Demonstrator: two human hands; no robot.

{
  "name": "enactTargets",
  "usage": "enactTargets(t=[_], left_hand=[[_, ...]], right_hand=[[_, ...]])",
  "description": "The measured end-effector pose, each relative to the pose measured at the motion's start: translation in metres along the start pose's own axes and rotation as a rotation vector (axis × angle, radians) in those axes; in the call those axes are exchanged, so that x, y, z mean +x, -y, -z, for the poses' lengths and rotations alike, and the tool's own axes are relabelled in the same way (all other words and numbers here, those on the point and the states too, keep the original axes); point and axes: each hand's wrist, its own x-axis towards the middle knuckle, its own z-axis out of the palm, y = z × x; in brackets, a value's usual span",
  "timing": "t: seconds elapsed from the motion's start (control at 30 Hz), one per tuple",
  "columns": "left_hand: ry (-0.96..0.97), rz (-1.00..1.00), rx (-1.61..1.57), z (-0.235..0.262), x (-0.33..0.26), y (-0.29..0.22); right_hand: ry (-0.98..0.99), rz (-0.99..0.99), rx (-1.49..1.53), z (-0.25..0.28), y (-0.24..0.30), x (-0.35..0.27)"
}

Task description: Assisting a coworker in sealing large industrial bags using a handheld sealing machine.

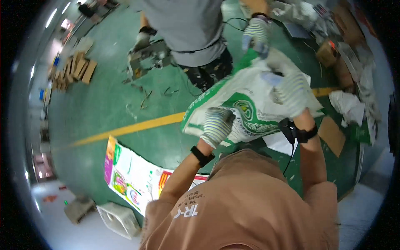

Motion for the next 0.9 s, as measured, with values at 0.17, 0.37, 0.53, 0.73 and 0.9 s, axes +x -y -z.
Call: enactTargets(t=[0.17,0.37,0.53,0.73,0.9], left_hand=[[-0.398,-0.327,-0.12,0.073,0.051,-0.022],[-0.025,-0.738,0.025,0.115,0.118,-0.063],[0.112,-0.768,0.222,0.106,0.136,-0.058],[0.108,-0.854,0.102,0.087,0.145,-0.038],[0.339,-0.648,-0.024,0.086,0.141,-0.012]], right_hand=[[0.14,-0.263,-0.17,-0.013,-0.034,-0.017],[0.154,-0.128,-0.341,-0.012,-0.028,-0.027],[0.276,-0.252,-0.249,-0.015,-0.037,-0.037],[0.264,-0.132,-0.157,-0.023,-0.041,-0.058],[0.5,-0.118,-0.071,-0.019,-0.029,-0.053]])
